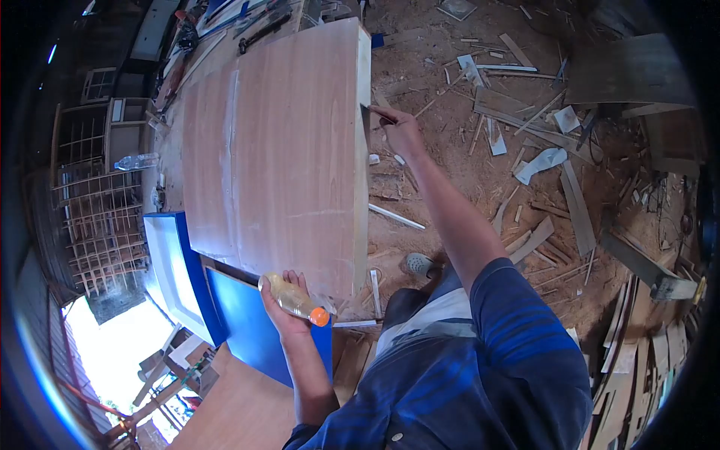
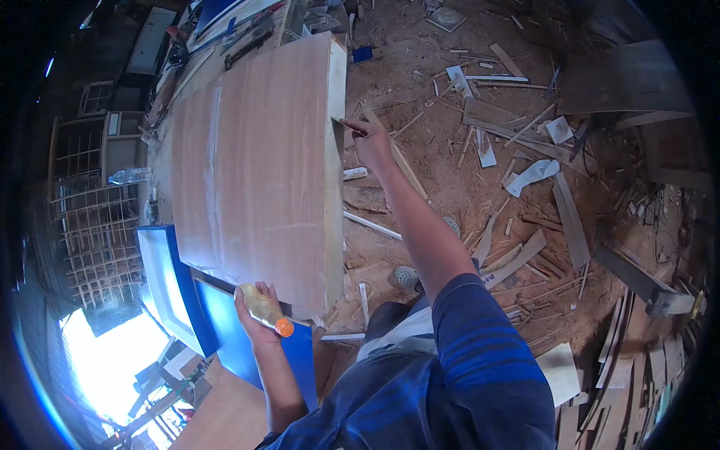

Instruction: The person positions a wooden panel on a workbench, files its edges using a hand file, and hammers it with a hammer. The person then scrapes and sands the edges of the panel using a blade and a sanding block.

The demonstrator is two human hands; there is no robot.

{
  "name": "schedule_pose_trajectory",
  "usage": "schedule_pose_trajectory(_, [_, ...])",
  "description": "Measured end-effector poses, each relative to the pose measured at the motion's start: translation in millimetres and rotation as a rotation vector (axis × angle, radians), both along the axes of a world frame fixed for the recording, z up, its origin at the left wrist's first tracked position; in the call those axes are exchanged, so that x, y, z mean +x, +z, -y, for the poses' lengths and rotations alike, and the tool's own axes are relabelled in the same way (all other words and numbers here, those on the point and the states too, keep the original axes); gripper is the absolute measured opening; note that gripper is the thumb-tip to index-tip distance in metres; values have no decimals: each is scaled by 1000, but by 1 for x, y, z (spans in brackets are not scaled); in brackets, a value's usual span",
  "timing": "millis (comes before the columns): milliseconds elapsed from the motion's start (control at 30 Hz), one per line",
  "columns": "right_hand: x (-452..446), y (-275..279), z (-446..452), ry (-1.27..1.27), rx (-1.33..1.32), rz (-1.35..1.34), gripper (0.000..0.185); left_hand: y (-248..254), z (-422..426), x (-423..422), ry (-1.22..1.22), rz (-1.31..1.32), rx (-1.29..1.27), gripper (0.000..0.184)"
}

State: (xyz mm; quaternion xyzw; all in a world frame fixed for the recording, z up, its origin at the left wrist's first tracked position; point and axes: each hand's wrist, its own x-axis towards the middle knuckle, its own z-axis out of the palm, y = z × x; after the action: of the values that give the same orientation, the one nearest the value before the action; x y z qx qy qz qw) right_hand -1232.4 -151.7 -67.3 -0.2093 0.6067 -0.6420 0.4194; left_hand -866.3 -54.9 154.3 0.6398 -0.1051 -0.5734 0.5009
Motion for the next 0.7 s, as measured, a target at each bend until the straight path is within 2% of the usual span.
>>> schedule_pose_trajectory(100, [32, 14, -28, -9, -42, -111, 66, 1, -8, 33, -2, -6, -2, 49])
schedule_pose_trajectory(200, [85, 9, -72, -1, -50, 2, 65, -15, -13, 70, -57, -1, -25, 69])
schedule_pose_trajectory(267, [128, -3, -111, 2, -88, -113, 66, -19, -14, 81, -74, -22, -26, 69])
schedule_pose_trajectory(333, [173, -2, -162, 108, -60, -112, 65, -21, -13, 86, -92, -58, -20, 69])
schedule_pose_trajectory(400, [196, 48, -215, 323, 209, -54, 63, -22, -12, 87, -100, -104, -13, 68])
schedule_pose_trajectory(500, [206, 29, -253, 623, 114, -181, 63, -15, -12, 91, -145, -123, -38, 69])
schedule_pose_trajectory(567, [183, 35, -221, 425, 282, -249, 54, -9, -13, 99, -158, -141, -67, 69])
schedule_pose_trajectory(633, [135, 47, -172, 65, 113, -286, 47, -3, -16, 107, -157, -156, -84, 69])
schedule_pose_trajectory(700, [89, 59, -118, -51, 93, -271, 46, 2, -22, 115, -142, -171, -87, 68])
